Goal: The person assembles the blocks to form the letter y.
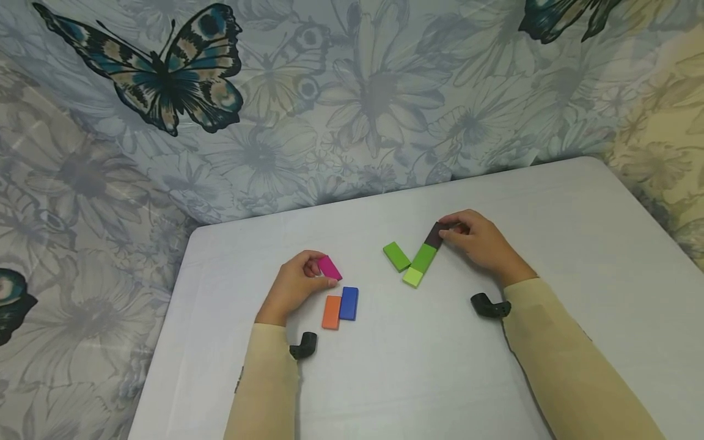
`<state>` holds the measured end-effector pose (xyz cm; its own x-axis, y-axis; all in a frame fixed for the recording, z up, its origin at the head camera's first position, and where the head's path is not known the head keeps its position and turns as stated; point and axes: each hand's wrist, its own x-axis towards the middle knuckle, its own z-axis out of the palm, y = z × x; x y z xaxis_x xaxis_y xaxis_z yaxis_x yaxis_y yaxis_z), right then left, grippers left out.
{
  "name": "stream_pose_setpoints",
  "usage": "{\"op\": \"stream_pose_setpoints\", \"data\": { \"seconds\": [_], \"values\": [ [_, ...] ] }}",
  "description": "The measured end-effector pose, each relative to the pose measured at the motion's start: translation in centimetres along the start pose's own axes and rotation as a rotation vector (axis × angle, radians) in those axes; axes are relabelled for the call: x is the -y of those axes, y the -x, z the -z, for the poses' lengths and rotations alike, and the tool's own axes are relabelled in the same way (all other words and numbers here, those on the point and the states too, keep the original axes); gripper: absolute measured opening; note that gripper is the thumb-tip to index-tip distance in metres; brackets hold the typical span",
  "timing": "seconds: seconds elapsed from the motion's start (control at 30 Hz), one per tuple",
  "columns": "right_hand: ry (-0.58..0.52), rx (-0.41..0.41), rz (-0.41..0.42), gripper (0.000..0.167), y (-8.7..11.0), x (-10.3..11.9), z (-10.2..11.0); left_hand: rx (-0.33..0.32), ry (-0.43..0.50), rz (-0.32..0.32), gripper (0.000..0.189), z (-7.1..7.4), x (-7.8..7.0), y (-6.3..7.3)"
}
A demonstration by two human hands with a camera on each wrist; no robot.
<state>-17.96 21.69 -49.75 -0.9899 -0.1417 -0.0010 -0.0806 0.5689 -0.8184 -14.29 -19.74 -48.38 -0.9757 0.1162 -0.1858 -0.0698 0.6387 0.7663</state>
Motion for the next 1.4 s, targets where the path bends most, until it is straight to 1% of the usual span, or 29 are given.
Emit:
{"op": "stream_pose_setpoints", "data": {
  "seconds": [0.27,0.4,0.5,0.6,0.73,0.83,1.07,1.13,1.2,1.3,1.4],
  "values": [
    [-0.004,-0.003,0.005,0.038,-0.1,0.0,-0.1,-0.069,-0.016,0.021,0.058,-0.5,-0.5,-0.5],
    [-0.001,-0.006,0.004,0.037,0.0,-0.1,-0.1,-0.085,-0.023,0.056,0.057,-1.0,-1.0,-0.8],
    [-0.005,-0.009,0.006,0.037,0.0,-0.1,-0.2,-0.087,-0.03,0.094,0.058,-1.5,-1.9,-1.0],
    [-0.006,-0.012,0.006,0.037,0.0,-0.1,-0.3,-0.081,-0.046,0.118,0.06,-2.1,-2.9,-1.2],
    [-0.006,-0.013,0.003,0.037,0.0,-0.2,-0.3,-0.067,-0.063,0.135,0.063,-2.8,-4.0,-1.6],
    [-0.007,-0.008,0.007,0.038,-0.1,-0.2,-0.4,-0.069,-0.061,0.146,0.062,-3.2,-4.4,-1.8],
    [-0.018,-0.005,0.01,0.036,-0.1,0.0,-0.3,-0.104,-0.044,0.084,0.039,-3.9,-4.9,-2.5],
    [-0.014,-0.008,0.008,0.036,-0.1,0.1,-0.3,-0.102,-0.035,0.085,0.036,-4.0,-5.0,-2.8],
    [-0.01,-0.007,0.007,0.036,-0.1,0.0,-0.2,-0.095,-0.028,0.102,0.035,-4.0,-5.1,-3.2],
    [-0.006,-0.01,0.008,0.036,-0.1,-0.2,-0.2,-0.075,-0.004,0.148,0.033,-4.1,-5.3,-3.7],
    [-0.005,-0.012,0.011,0.036,-0.1,-0.3,-0.1,-0.071,0.02,0.187,0.032,-4.2,-5.7,-4.2]
  ]
}}
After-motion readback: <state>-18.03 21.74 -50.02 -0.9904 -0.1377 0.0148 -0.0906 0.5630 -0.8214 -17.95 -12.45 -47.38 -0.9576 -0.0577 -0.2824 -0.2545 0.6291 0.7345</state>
